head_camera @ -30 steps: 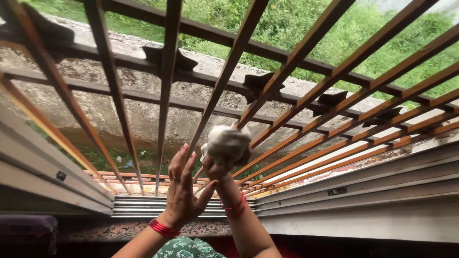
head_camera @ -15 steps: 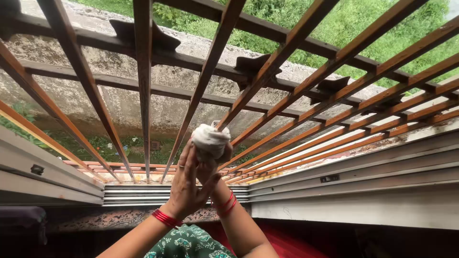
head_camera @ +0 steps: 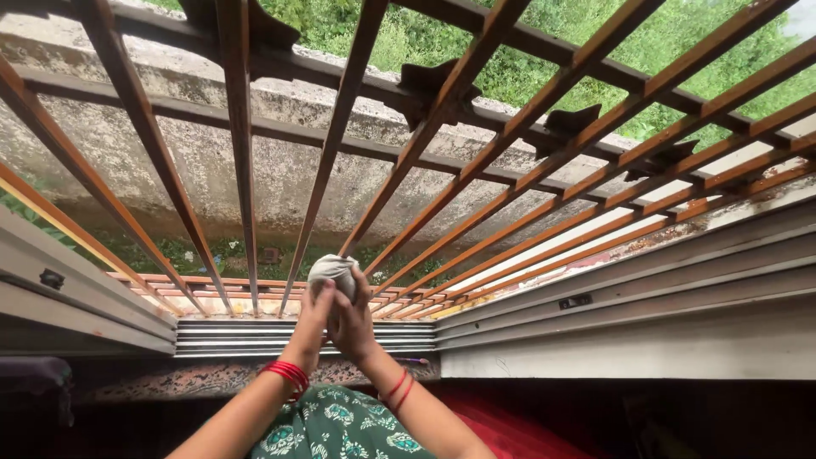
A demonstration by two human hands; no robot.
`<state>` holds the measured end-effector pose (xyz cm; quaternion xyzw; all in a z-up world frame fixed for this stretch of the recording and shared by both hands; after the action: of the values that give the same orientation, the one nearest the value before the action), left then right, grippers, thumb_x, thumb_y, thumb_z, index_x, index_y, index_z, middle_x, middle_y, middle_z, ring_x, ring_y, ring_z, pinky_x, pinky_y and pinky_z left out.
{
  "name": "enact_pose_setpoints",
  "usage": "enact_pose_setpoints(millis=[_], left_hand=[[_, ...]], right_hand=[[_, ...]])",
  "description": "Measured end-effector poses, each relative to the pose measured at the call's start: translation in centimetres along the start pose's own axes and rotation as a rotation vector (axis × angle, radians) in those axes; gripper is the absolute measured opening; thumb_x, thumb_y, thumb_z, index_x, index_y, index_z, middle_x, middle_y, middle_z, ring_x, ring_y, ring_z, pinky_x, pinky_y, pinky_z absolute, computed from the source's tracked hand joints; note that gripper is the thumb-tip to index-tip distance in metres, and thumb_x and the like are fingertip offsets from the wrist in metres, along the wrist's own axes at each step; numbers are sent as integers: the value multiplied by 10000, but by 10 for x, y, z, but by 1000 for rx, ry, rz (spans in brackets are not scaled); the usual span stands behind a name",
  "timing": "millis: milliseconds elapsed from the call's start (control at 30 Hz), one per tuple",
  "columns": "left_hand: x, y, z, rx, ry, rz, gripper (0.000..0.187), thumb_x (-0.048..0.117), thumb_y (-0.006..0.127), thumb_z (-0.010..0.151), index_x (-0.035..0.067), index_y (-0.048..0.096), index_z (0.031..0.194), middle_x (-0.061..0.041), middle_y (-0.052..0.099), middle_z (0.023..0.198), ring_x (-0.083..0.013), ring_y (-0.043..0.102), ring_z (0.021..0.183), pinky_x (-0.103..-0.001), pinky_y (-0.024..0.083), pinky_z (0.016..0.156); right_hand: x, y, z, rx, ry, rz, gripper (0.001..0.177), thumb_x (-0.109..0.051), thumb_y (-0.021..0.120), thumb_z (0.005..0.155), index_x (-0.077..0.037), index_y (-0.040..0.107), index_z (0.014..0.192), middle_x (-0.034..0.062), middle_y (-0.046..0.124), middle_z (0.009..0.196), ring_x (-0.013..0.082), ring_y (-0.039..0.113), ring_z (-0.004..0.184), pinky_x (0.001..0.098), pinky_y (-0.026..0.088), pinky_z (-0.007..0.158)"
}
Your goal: Wiping down a metal window security grill with a cleaning cloth.
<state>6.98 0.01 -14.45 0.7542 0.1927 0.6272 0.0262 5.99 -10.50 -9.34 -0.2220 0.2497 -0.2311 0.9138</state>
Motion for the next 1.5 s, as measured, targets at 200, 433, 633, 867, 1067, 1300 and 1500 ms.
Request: enact_pose_setpoints(millis=[200,433,633,867,1067,1300,1500], left_hand=[[-26,14,-12,-103,-562,-543,717,672,408,939,136,569,1386,-48,617,1404,-238,556,1305,-403,405,1119],[-10,28,-21,-153,-533,-641,650,623,383,993,122,589,1353,-92,666,1306,-251,649,1162,-410,512,1007],[1,49,-26,-380,-462,-248,641,615,388,956,164,593,1364,-55,685,1316,-197,647,1200,-386,515,992],[101,50,-28,-230,274,149,428,426,538,1037,54,689,1186,-114,654,1173,-198,659,1070,-342,524,964],[182,60,-46,-4,726,413,296,220,685,971,50,643,1210,-130,581,1296,-251,592,1197,-374,507,1001],[172,57,-36,43,802,518,366,141,732,903,48,621,1239,-176,525,1366,-338,543,1264,-419,484,1041],[139,44,-30,6,744,635,399,130,737,867,42,625,1240,-190,529,1382,-347,542,1230,-434,458,1028]], right_hand=[[-15,-15,10,-259,199,142,855,-84,741,834,-83,316,1575,253,392,1589,489,431,1470,552,391,1217],[-43,-53,43,-285,139,118,870,-163,841,715,-133,411,1470,276,364,1547,528,380,1442,600,350,1201],[-15,-99,45,-85,106,152,767,-178,868,794,-140,445,1433,275,418,1564,487,482,1455,548,444,1218],[11,-133,99,96,3,-14,636,-186,831,811,-151,511,1359,232,421,1492,458,468,1396,552,443,1163],[23,-113,155,211,-92,-104,450,-192,767,899,-190,582,1309,208,383,1478,429,433,1401,533,474,1134],[72,-32,7,322,-173,-203,279,-198,703,987,-227,653,1259,183,345,1465,401,398,1406,515,504,1105],[63,-7,-62,-120,-63,-153,572,-51,727,828,-210,512,1334,172,464,1449,436,465,1350,524,490,1069]])
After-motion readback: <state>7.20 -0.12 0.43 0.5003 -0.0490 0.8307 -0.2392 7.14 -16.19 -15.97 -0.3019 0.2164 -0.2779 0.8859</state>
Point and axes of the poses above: each hand's wrist, its own z-axis towards the middle knuckle, its own y-axis out of the palm, x = y × z, the point moved 8 cm from there along z, towards the middle knuckle
